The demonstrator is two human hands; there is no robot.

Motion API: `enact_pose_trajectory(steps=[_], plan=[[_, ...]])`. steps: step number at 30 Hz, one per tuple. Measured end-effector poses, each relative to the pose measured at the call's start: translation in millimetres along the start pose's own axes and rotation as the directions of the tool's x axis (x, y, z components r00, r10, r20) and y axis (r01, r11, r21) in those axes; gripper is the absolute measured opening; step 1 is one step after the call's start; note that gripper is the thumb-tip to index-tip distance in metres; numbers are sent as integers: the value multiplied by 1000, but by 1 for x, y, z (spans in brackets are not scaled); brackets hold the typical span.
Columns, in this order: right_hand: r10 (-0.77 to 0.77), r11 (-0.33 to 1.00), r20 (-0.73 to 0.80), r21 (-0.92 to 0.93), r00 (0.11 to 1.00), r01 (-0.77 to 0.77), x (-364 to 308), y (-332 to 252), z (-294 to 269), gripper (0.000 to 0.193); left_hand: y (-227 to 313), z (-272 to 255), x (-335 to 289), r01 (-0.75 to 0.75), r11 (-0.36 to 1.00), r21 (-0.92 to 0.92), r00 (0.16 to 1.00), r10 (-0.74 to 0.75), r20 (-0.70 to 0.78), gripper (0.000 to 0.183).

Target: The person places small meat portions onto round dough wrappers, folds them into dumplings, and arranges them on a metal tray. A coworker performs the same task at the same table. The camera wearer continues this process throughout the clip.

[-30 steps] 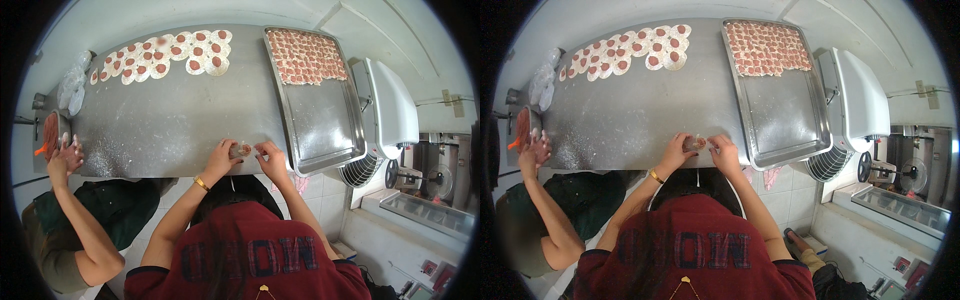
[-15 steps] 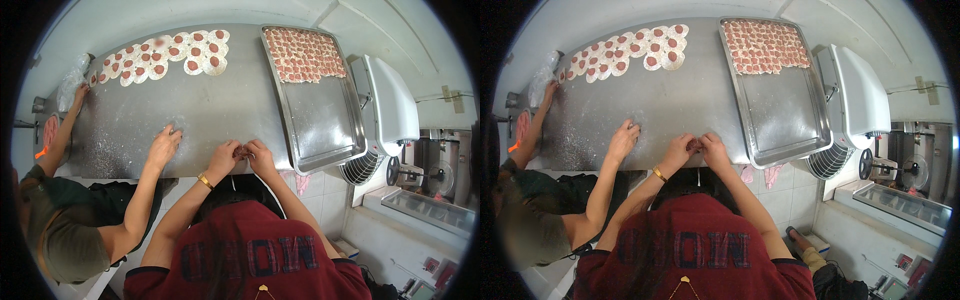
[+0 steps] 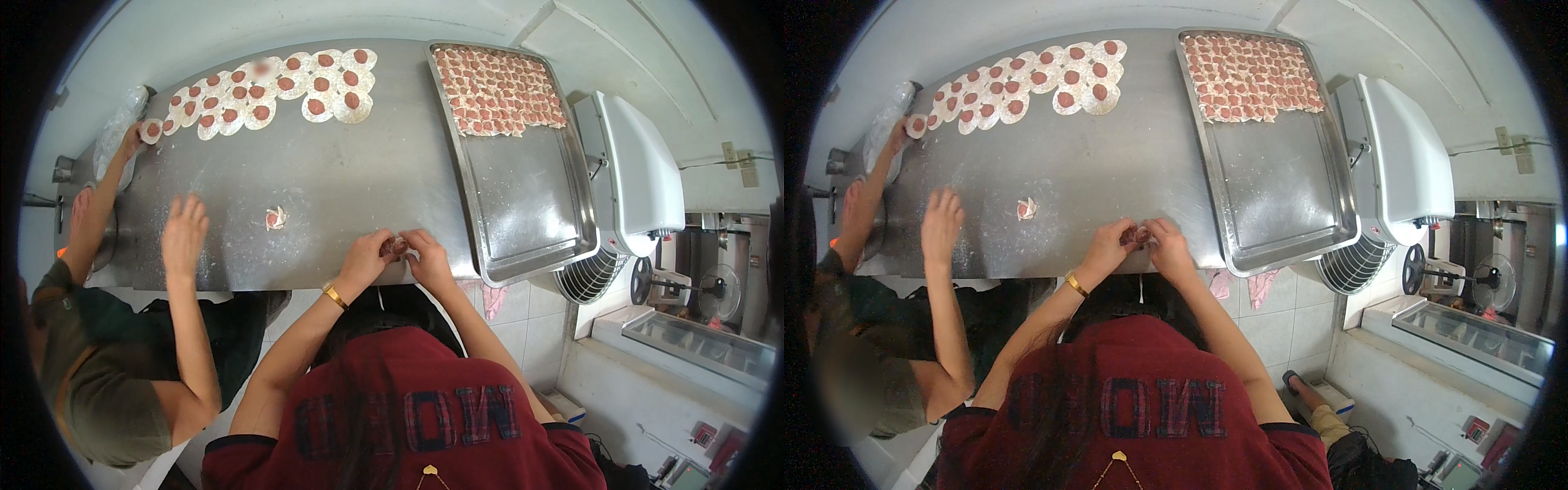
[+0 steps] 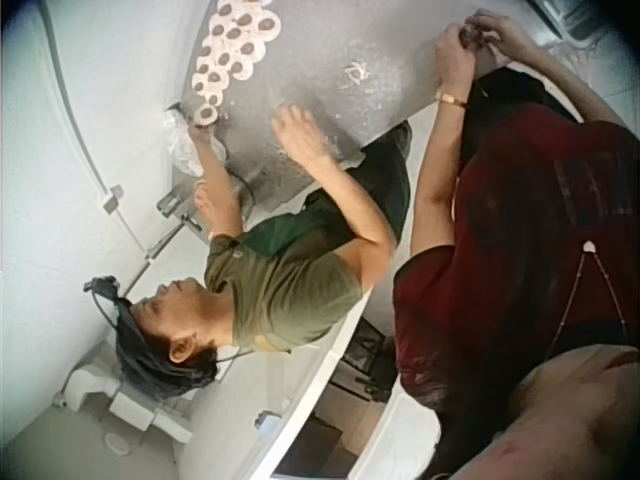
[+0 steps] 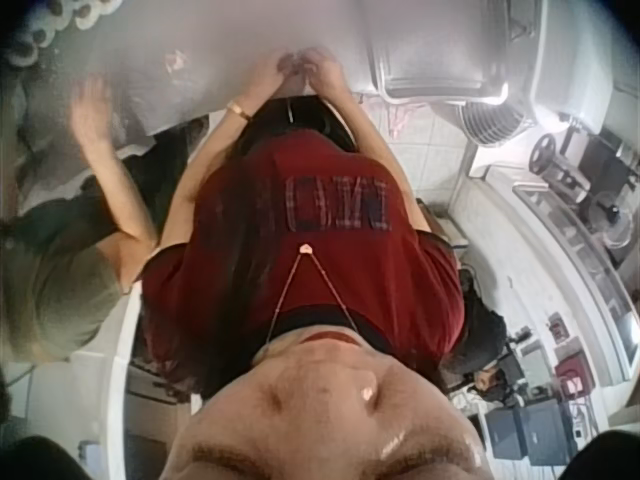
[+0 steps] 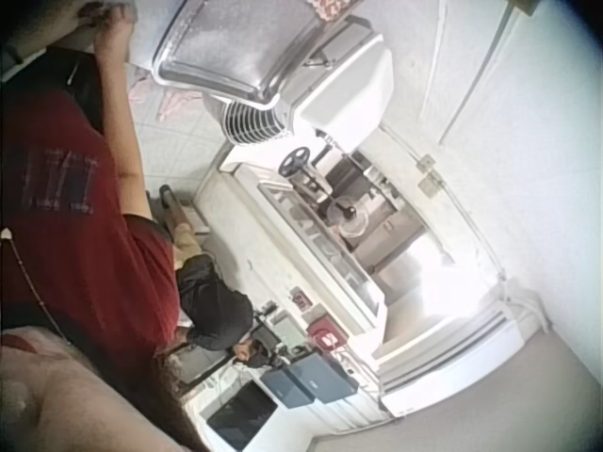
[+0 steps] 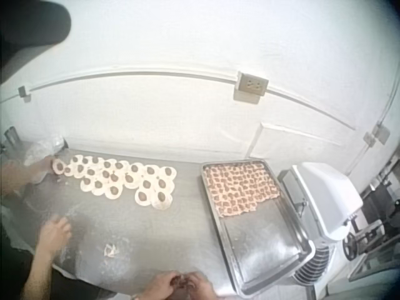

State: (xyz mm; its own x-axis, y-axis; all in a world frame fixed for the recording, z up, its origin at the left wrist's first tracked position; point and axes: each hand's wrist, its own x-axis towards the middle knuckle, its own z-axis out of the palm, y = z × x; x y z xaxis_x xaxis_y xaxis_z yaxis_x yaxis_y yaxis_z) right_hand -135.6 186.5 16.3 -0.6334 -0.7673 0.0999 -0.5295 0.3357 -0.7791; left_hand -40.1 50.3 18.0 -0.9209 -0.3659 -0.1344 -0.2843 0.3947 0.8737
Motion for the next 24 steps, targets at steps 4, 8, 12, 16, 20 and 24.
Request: enact_pose_trajectory(steps=[4,8,12,16,20,24], plan=[[88,996,17,12,996,-88,-1,-3,-2,31,2,-2,-2,-65,996,66,995,70,-69,20],[89,992,34,83,995,-92,2,-1,3,30,2,1,3,-96,987,128,994,103,-45,20],[24,991,82,127,996,-34,6,6,-1,38,0,4,6,-110,977,183,993,118,-30,19],[-8,999,66,39,998,5,8,3,-7,41,-1,2,6,-38,998,57,999,38,2,23],[74,997,11,30,997,-75,1,-2,-4,37,-1,-5,2,-34,999,8,999,34,10,29],[110,994,16,-4,994,-110,-3,6,4,38,-1,-3,4,-143,986,86,990,142,17,29]])
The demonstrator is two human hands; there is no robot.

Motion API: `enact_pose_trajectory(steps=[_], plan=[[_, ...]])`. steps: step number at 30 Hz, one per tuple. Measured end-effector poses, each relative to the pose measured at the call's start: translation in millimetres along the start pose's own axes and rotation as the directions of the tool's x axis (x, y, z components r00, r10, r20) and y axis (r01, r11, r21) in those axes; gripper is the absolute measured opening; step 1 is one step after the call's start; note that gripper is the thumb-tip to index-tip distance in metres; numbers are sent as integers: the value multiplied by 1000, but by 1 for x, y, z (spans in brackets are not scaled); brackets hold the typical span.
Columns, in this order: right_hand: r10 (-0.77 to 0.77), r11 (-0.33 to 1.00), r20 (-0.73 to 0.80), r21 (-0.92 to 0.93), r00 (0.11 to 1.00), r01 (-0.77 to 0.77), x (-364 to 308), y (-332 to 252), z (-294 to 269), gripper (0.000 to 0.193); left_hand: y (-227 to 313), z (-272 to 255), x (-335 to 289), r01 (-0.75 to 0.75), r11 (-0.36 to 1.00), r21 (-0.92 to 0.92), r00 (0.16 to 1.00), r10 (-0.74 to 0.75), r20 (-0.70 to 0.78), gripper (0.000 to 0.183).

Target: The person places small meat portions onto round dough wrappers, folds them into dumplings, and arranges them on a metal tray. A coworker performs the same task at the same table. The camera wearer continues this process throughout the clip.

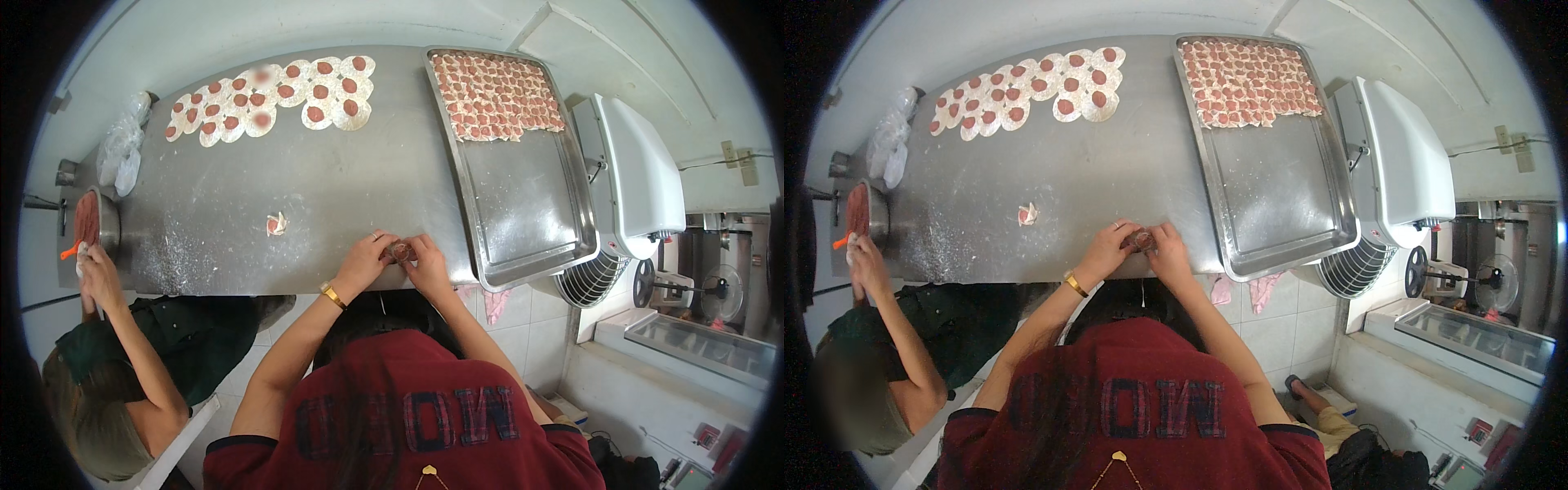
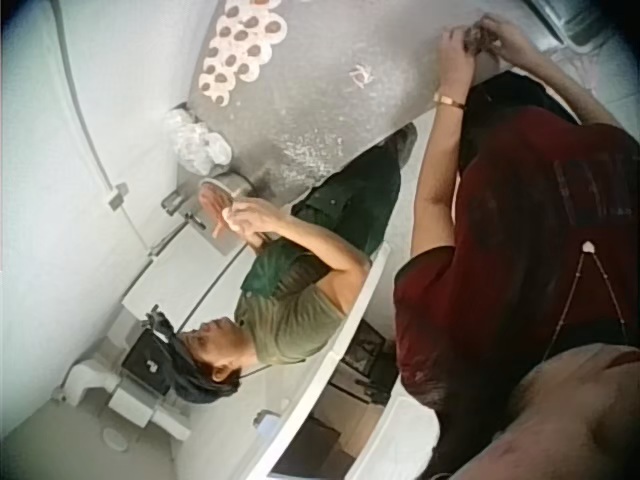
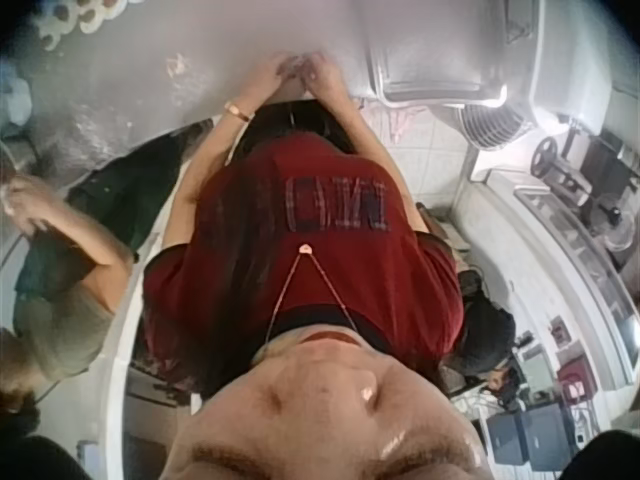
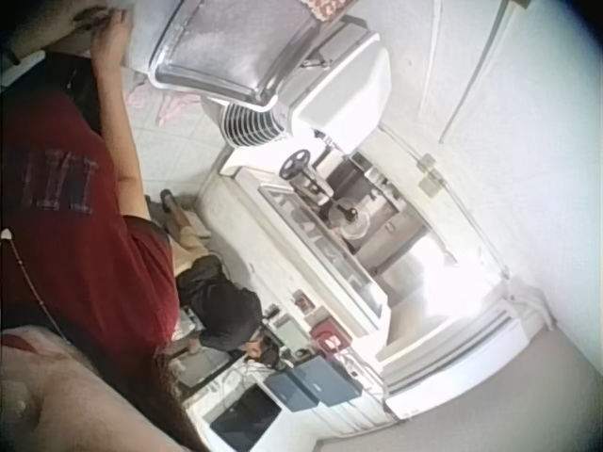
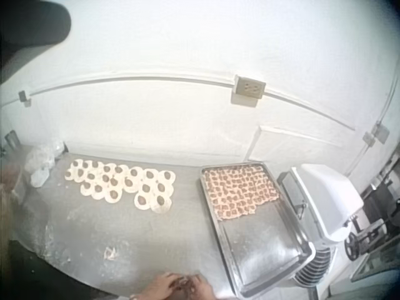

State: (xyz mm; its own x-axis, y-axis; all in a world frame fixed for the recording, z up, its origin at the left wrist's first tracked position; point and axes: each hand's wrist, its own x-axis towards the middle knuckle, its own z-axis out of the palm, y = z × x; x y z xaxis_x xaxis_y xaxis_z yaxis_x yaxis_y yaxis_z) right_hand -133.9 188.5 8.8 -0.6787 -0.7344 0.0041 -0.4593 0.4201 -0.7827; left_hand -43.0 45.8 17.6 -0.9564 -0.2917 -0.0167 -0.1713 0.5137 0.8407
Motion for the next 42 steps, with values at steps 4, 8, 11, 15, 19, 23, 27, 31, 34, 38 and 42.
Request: enact_pose_trajectory(steps=[4,8,11,15,19,23,27,31,34,38,42], plan=[[-30,998,-30,56,999,31,5,8,4,35,-2,4,4,6,1000,27,1000,-5,-15,30],[-79,997,-108,-33,991,75,6,8,-3,30,-2,6,8,-10,999,44,997,13,-71,28],[9,1000,-50,-13,999,-10,8,10,-5,29,-1,5,12,-48,996,77,997,53,-64,27],[-19,999,-39,25,999,20,19,15,-2,30,-1,4,22,13,996,89,1000,-12,-6,24],[-12,1000,3,17,1000,12,25,12,-11,30,-4,7,27,12,1000,26,1000,-12,-11,23],[-144,989,-81,-46,986,141,17,-1,-14,21,-16,-4,24,157,984,-88,988,-156,16,24],[-168,980,41,-101,985,171,21,-7,-12,24,-46,-41,40,358,930,-80,917,-367,-155,22],[-71,991,-9,116,997,71,28,-2,-38,26,-93,-76,83,375,926,48,787,-290,-544,19],[18,961,-183,276,983,33,42,19,-80,24,-133,-104,120,432,902,13,673,-313,-670,24],[168,985,-489,122,856,-124,80,88,-153,22,-156,-127,152,472,881,-17,613,-342,-712,28],[209,969,-595,20,776,-245,130,154,-210,22,-142,-122,167,505,837,211,584,-152,-797,24]])
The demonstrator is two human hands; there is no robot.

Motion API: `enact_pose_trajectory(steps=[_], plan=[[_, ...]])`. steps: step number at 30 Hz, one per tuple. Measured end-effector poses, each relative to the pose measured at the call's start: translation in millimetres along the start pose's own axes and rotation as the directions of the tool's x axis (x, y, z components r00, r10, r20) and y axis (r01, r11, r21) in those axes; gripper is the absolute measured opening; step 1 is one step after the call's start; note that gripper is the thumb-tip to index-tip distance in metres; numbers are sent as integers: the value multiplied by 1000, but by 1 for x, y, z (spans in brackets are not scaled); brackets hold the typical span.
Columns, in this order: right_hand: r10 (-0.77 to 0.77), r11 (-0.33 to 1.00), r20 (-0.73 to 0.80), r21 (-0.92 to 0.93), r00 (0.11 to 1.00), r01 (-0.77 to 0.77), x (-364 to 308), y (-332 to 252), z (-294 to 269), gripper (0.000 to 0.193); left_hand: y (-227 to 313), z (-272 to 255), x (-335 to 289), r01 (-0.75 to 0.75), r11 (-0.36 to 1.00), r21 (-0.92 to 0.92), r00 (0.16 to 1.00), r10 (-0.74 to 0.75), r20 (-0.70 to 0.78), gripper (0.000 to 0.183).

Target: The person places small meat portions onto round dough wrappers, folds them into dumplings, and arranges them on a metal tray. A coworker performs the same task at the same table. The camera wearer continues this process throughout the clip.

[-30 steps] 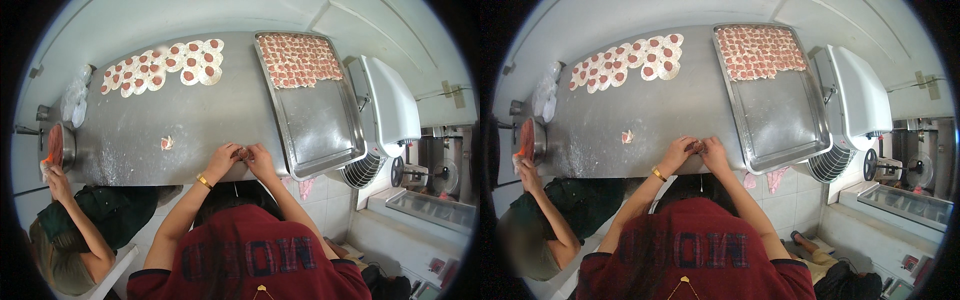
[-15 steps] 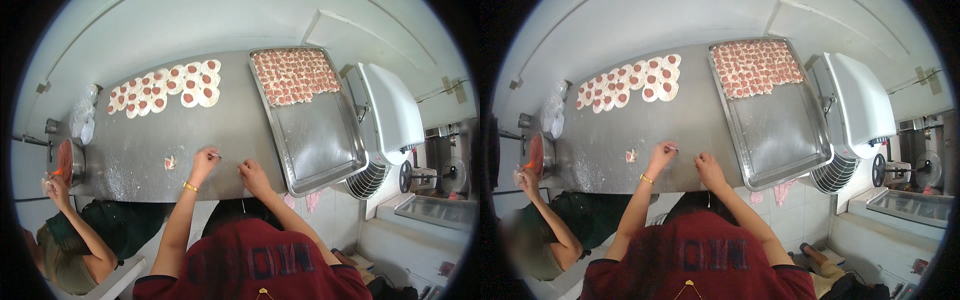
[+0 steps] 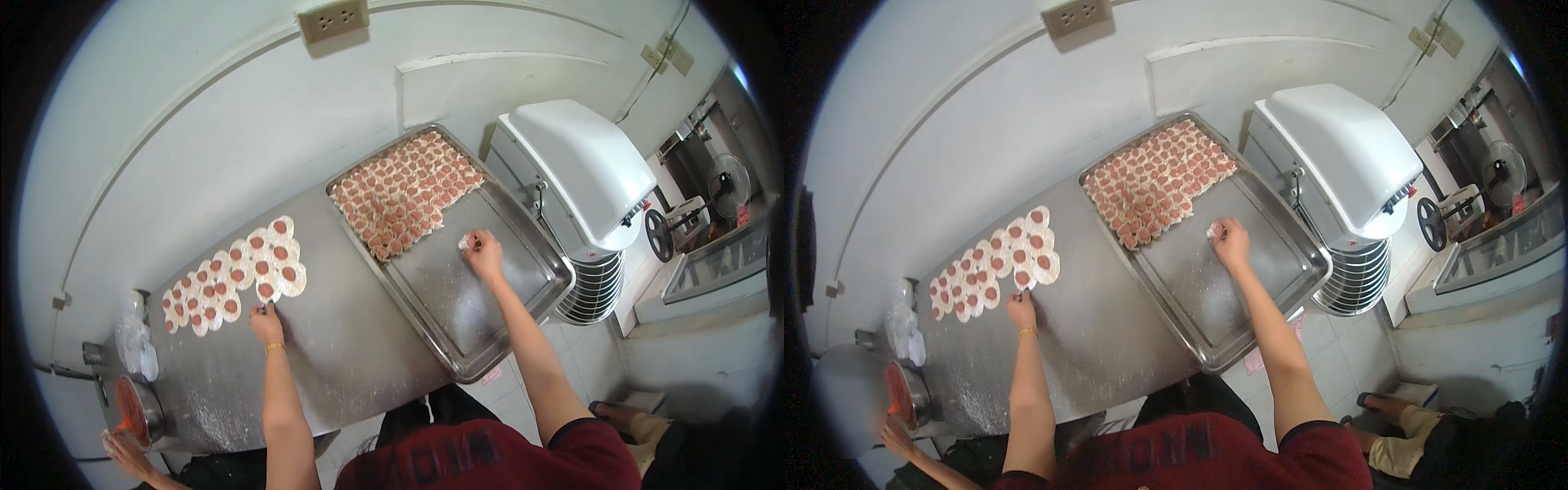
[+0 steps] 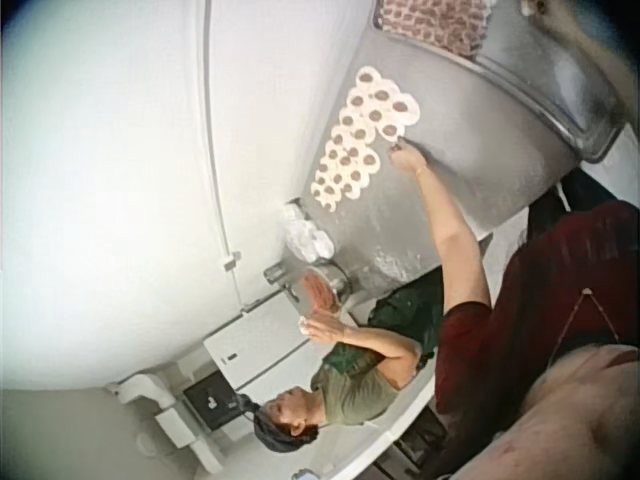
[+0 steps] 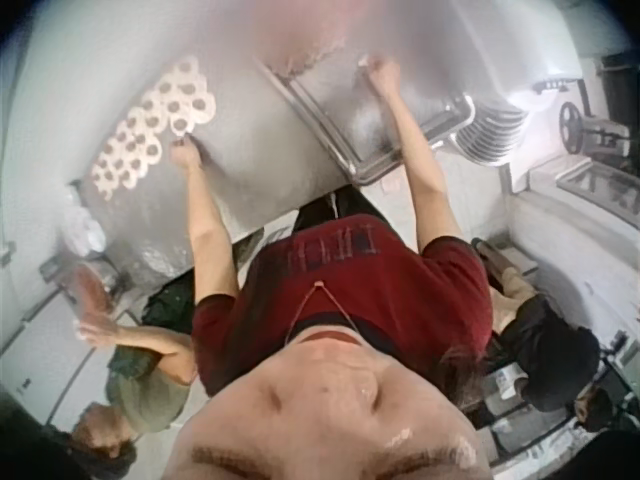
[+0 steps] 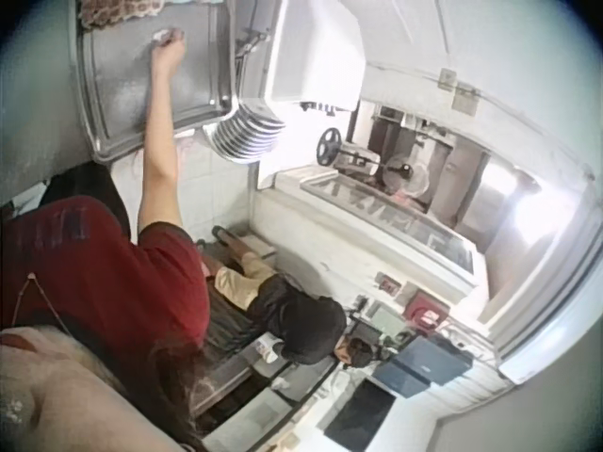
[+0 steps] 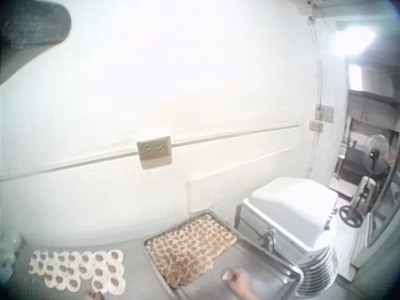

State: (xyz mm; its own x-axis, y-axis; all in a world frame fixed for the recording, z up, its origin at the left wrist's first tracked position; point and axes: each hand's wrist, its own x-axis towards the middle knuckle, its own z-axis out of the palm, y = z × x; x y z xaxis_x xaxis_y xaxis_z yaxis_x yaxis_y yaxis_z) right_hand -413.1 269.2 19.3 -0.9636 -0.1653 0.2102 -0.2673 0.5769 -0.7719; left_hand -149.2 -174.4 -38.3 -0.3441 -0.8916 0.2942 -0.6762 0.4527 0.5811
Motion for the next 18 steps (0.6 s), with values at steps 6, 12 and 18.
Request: enact_pose_trajectory(steps=[6,12,18], plan=[[-92,985,-8,-150,996,90,66,16,34,28,13,6,4,197,978,-72,979,-192,70,20],[-77,997,57,9,995,77,76,14,56,37,-7,1,-18,276,946,-167,950,-243,194,14],[-64,980,35,189,997,57,78,22,58,37,2,-29,-103,235,938,-253,958,-180,222,11]])
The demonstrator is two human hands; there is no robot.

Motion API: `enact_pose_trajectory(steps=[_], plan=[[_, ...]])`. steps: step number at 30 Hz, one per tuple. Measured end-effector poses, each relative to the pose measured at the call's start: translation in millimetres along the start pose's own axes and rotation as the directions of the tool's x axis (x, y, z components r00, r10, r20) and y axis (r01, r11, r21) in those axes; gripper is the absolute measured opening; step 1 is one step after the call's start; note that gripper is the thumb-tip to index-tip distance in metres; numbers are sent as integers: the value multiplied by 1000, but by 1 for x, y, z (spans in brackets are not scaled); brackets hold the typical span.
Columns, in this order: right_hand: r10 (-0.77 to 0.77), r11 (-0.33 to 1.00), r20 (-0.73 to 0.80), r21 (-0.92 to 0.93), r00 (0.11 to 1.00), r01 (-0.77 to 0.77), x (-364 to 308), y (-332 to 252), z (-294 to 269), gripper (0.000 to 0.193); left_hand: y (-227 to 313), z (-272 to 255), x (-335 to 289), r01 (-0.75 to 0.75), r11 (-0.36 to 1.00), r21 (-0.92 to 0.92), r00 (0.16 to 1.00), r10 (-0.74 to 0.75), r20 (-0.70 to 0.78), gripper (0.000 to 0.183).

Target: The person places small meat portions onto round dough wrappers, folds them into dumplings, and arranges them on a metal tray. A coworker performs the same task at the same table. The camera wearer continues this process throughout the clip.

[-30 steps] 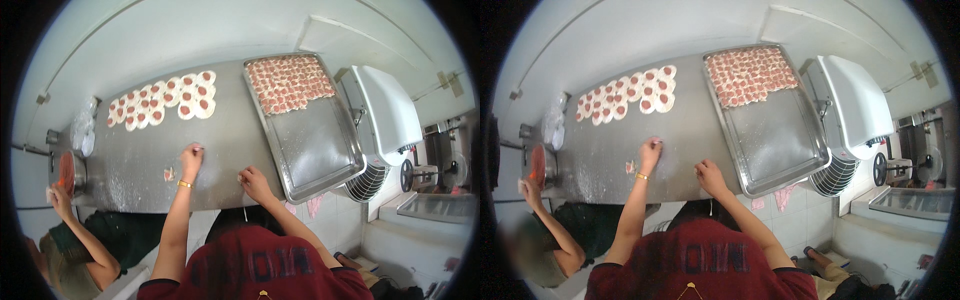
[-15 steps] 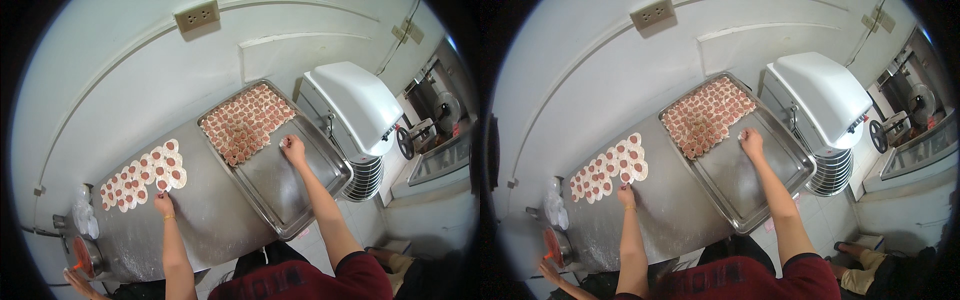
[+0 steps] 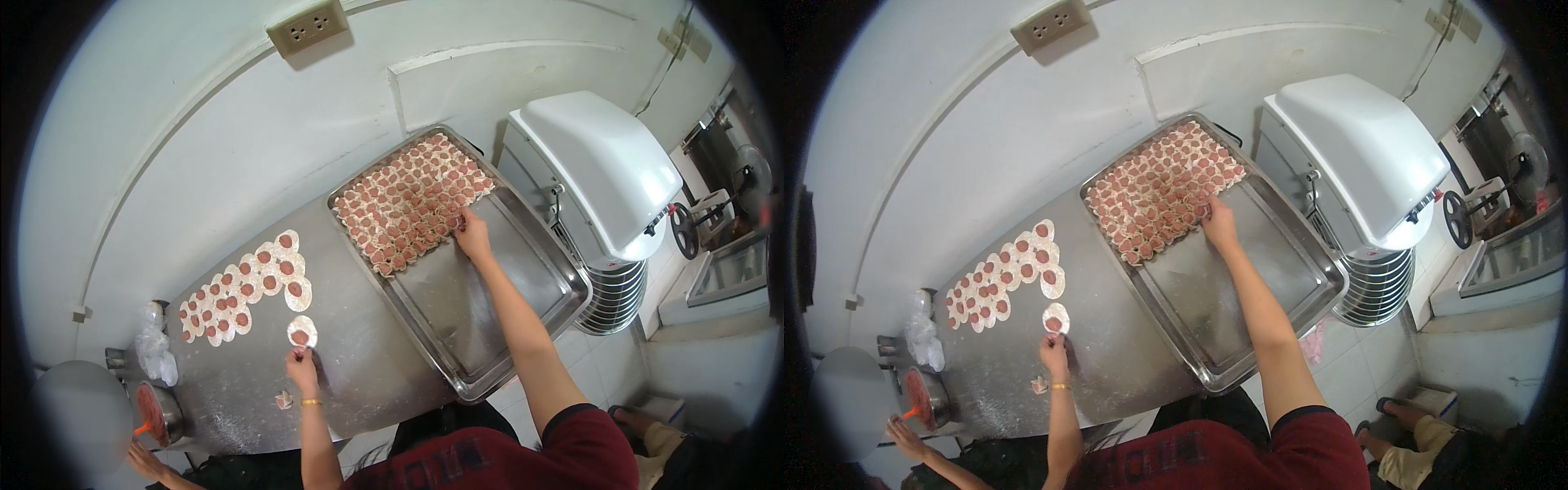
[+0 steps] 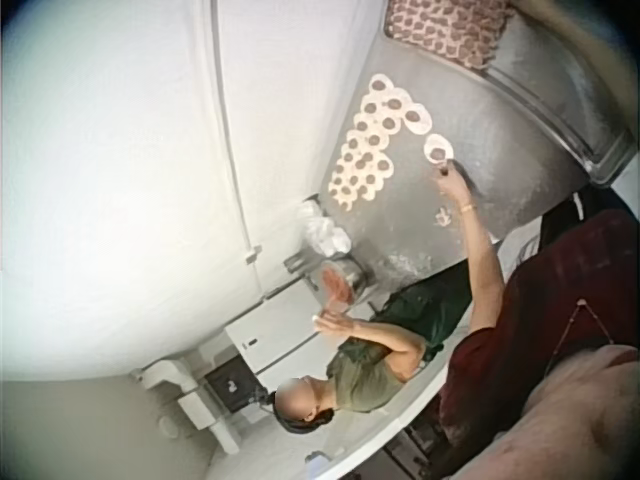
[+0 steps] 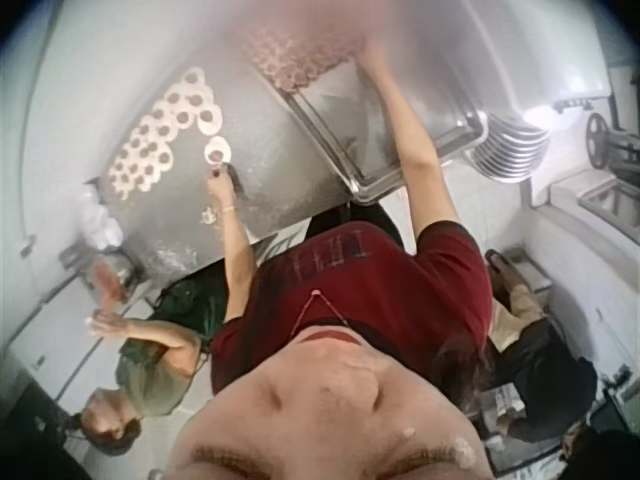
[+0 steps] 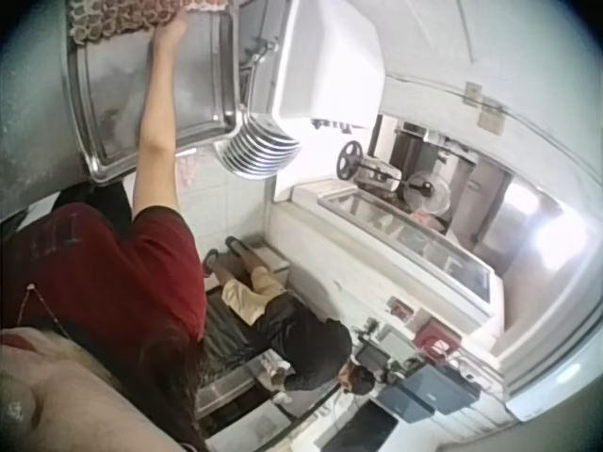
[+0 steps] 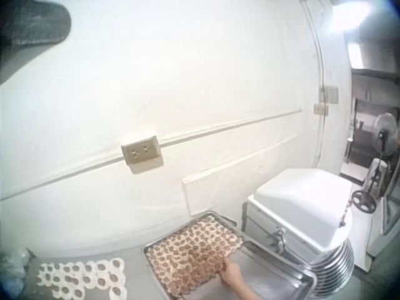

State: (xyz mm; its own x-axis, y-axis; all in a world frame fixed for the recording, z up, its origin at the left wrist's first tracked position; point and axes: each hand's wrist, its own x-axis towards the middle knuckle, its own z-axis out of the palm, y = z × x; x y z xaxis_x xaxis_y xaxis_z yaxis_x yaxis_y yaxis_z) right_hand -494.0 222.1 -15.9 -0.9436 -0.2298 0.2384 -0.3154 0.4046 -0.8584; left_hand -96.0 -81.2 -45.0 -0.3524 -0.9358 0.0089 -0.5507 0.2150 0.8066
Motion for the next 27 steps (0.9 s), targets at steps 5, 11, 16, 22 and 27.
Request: enact_pose_trajectory(steps=[5,11,16,22,27], plan=[[15,1000,69,-9,998,-14,3,2,-3,37,17,-12,-50,278,851,-446,961,-243,134,15],[-61,996,-179,-83,982,46,-33,-42,-13,34,25,-31,-66,385,375,-844,922,-196,333,27],[2,905,276,409,961,-119,-144,-108,37,30,50,-36,-74,488,234,-841,873,-131,470,39],[219,409,809,431,545,-804,-255,-150,98,25,82,-31,-112,530,212,-821,845,-55,532,34],[371,599,746,264,554,-756,-279,-136,105,19,52,-30,-134,463,711,-530,837,-154,525,33]])
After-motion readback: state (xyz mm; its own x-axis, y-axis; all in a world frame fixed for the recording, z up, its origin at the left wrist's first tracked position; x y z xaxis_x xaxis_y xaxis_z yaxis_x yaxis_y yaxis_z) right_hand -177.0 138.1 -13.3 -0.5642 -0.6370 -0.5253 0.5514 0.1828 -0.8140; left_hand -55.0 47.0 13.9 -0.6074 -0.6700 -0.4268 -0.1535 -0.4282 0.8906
